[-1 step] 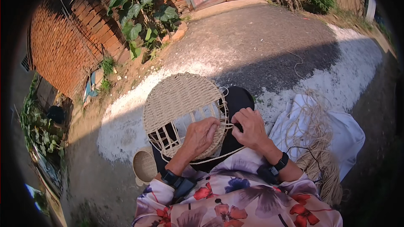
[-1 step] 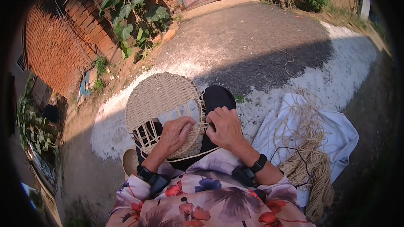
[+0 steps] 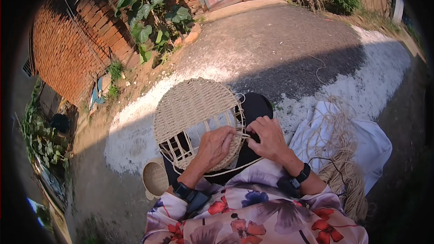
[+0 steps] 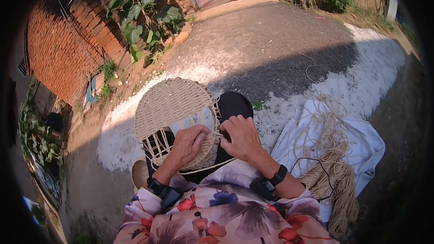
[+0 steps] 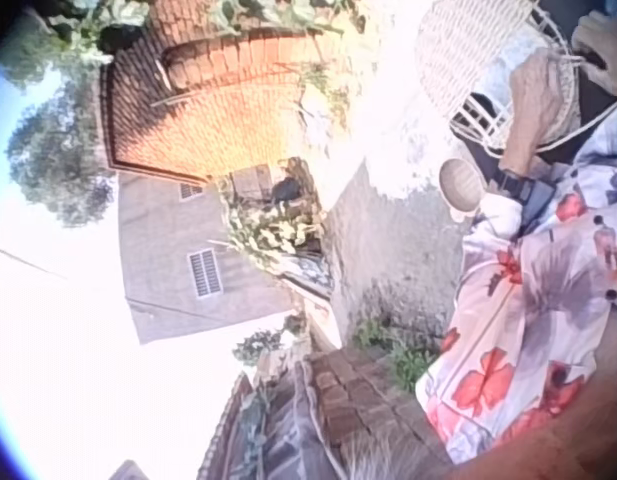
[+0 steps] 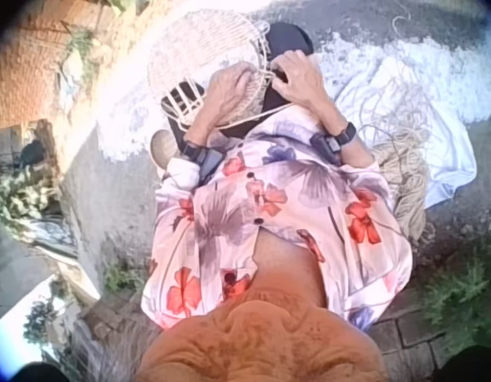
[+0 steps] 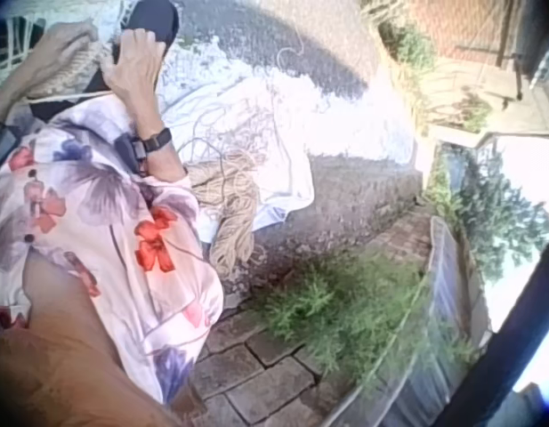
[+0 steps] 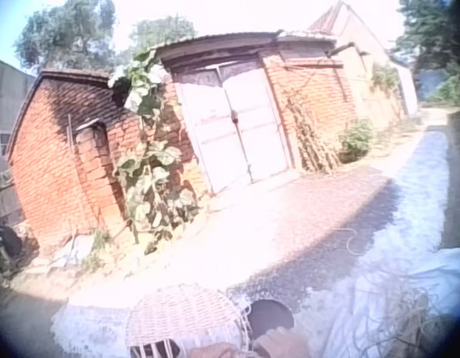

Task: The person is weaving a circular basket or lid using thin strips of material.

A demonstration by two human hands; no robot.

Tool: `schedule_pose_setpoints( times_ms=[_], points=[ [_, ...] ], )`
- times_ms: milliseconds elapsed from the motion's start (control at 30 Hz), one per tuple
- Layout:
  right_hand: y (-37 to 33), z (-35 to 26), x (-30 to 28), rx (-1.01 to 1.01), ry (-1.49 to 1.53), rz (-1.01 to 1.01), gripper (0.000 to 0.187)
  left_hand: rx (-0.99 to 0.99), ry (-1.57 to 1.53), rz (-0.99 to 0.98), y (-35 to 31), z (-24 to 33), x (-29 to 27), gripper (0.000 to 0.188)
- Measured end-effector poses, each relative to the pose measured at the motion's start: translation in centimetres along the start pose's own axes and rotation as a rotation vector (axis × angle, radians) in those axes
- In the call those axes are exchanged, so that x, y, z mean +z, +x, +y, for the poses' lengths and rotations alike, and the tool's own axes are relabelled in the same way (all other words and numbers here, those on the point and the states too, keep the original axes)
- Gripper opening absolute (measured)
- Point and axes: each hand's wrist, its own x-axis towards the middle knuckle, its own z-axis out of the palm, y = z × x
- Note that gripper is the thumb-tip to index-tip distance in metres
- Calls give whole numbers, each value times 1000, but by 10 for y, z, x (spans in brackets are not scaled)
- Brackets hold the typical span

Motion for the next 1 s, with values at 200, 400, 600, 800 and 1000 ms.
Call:
schedule_pose_setpoints(
  times_ms=[200,400,600,800,1000],
  points=[
    [-5,8,6,-70,-81,-91,8,44,-28,16,-1,-1,-2,16],
    [-9,6,5,103,-14,-26,8,-61,-14,260,-20,0,-20,11],
    [-10,9,11,140,11,-20,9,85,435,173,-41,0,-18,21],
    [0,9,-5,396,398,-150,15,103,344,183,-25,2,-6,25],
    [13,1,-7,420,474,-180,19,27,315,202,2,22,14,28]
  ],
)
